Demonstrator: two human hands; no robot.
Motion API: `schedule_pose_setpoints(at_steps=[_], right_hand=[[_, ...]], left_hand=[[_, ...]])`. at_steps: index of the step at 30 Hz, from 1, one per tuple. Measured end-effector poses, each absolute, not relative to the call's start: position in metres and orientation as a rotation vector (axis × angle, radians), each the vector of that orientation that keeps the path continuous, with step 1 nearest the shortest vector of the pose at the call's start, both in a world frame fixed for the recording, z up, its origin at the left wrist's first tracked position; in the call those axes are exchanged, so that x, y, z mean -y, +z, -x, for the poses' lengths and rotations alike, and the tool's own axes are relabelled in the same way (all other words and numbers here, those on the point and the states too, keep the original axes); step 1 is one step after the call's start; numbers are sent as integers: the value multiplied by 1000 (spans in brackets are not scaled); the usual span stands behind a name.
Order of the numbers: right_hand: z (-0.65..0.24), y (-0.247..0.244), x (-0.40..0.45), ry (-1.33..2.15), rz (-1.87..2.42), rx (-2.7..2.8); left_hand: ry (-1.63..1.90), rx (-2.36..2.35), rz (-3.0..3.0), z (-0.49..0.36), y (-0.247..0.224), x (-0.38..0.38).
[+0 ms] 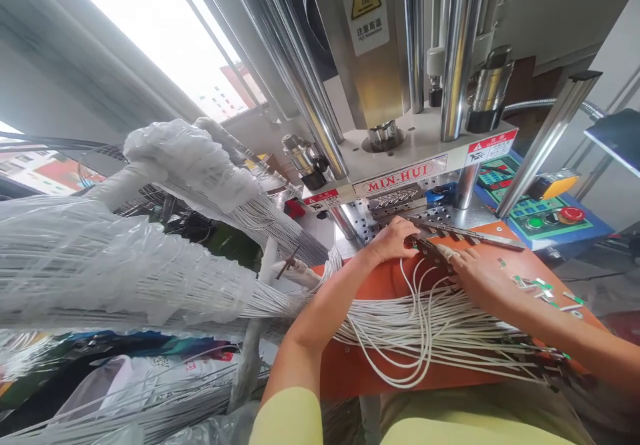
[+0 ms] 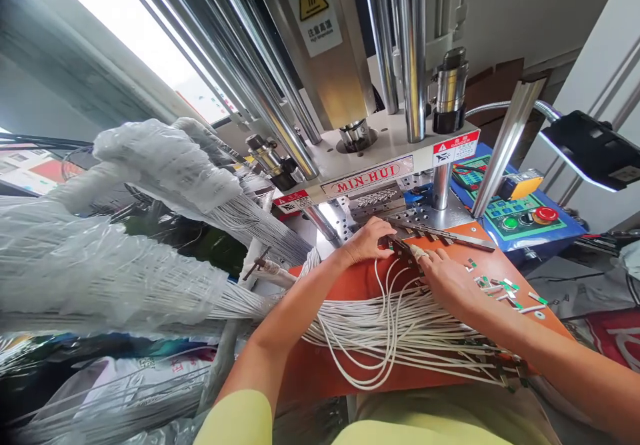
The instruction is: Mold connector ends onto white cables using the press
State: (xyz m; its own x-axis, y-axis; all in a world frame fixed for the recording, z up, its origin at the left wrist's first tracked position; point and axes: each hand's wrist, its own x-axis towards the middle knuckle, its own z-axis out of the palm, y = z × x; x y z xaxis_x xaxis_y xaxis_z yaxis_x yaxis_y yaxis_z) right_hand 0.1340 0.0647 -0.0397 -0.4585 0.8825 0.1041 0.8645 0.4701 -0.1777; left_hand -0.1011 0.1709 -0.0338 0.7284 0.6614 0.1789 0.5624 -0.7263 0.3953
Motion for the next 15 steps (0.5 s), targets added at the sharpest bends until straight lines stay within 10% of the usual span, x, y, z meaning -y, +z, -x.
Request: schedule_pose_setpoints(at_steps=[15], right_hand=[[-134, -14, -258, 31, 1077, 2590]], left_hand=[[886, -1909, -2121, 111, -9, -230]])
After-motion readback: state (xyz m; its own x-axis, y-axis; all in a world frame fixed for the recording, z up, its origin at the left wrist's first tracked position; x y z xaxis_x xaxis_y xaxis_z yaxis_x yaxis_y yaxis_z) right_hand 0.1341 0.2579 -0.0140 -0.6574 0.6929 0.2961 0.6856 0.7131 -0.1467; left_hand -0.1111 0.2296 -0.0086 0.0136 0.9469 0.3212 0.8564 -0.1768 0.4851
